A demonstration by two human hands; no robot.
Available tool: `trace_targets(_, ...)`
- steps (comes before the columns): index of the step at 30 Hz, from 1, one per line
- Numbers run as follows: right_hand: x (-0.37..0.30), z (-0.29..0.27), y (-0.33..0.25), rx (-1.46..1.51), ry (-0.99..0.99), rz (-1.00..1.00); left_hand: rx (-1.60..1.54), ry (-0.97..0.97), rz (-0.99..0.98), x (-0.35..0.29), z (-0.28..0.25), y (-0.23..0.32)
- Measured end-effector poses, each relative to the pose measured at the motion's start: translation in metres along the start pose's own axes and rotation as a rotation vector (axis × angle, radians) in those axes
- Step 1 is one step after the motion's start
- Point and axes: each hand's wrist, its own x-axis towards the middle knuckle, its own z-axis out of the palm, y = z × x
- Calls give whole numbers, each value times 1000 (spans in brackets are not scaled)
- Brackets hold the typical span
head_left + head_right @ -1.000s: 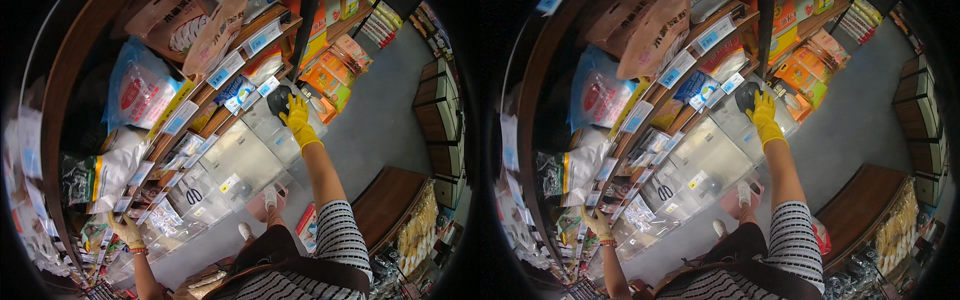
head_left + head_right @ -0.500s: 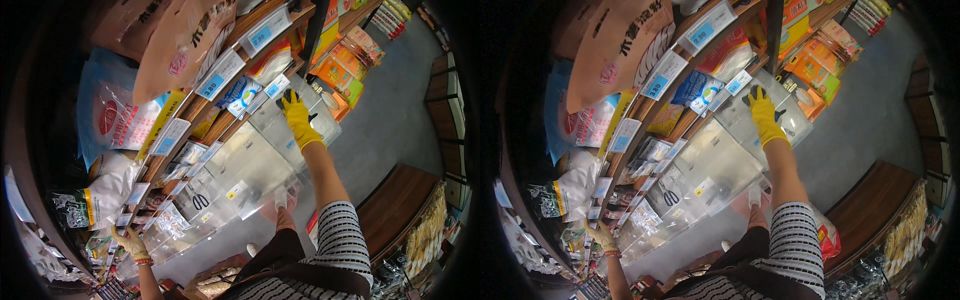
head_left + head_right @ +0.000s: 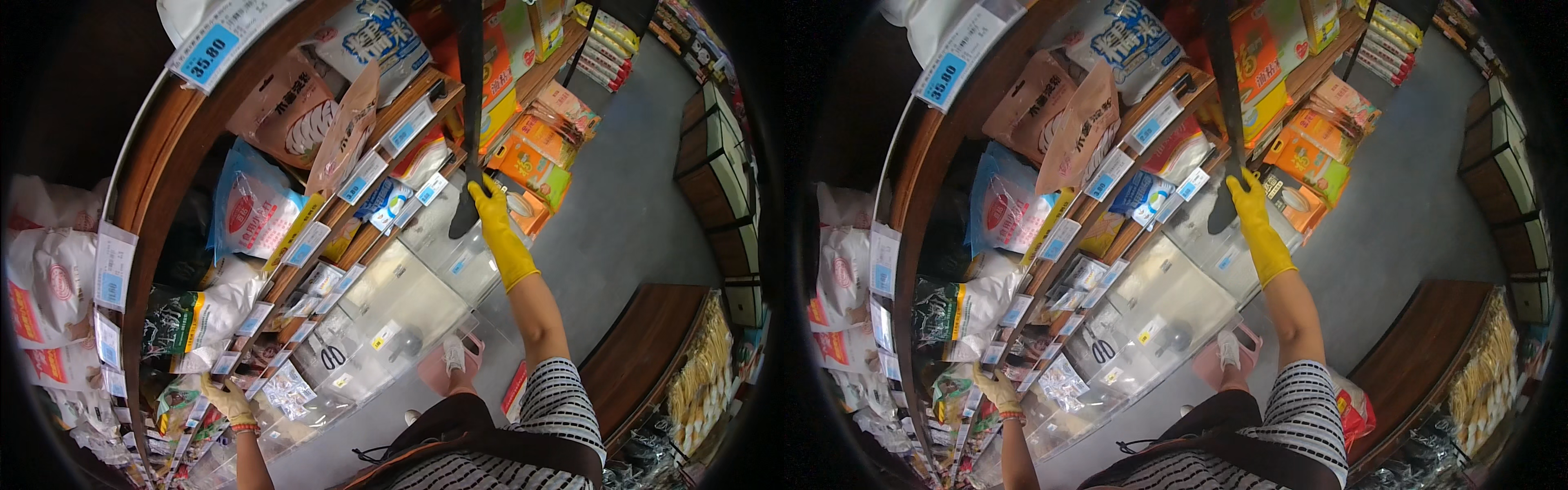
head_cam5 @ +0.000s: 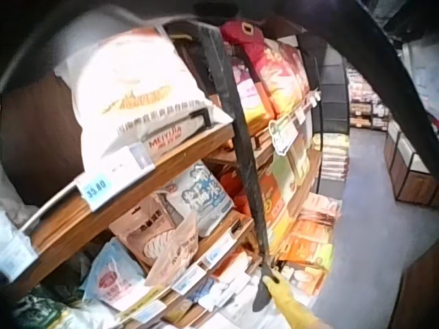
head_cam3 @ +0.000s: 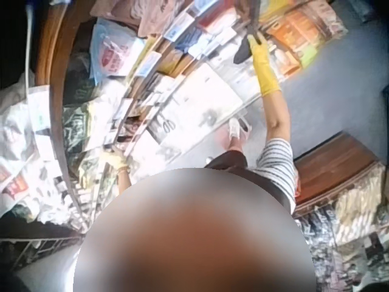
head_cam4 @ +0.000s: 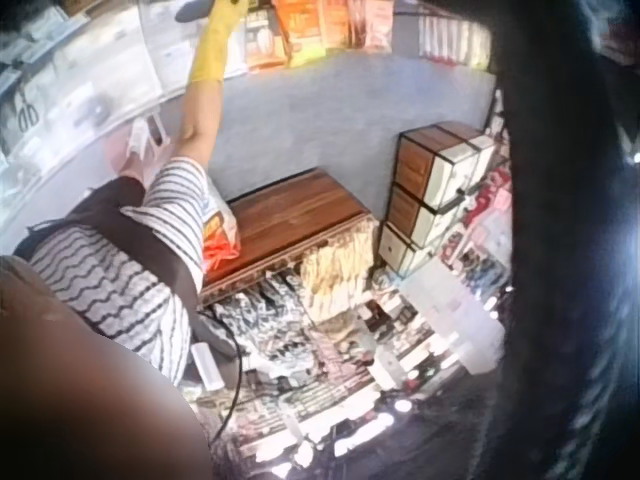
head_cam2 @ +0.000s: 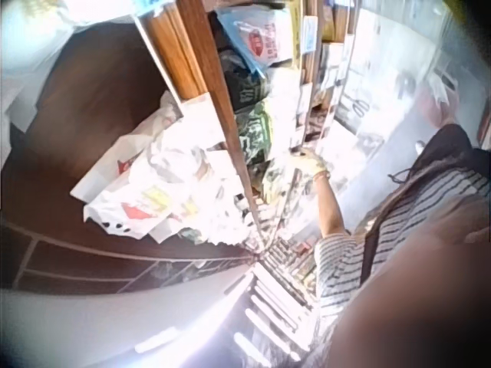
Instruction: The person cleans a wooden shelf in a grocery store aisle using a black cloth. They then pick up several white bags of flour from a lower area and place them onto the cleaned shelf, arranging them neatly.
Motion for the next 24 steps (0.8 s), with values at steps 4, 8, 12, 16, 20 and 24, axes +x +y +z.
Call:
trace_targets(4, 18, 43, -108, -113, 166, -573, -23, -31, 11, 2, -4, 3)
trace_targets(8, 70, 79, -132, -191, 247, -726, -41, -37, 109, 14, 3, 5)
trace_targets(12, 50, 98, -118, -406, 322, -847, -62, -106, 115, 10, -11, 10)
trace_targets(16, 6, 80, -94, -542, -72, -836, 3, -202, 131, 7, -29, 22)
trace_targets(20, 10, 63, -98, -495, -133, -870, -169, 32, 240, -17, -53, 121)
trace_targets(24, 25, 67, -134, -283, 150, -897, -573, -292, 832, -6, -62, 254)
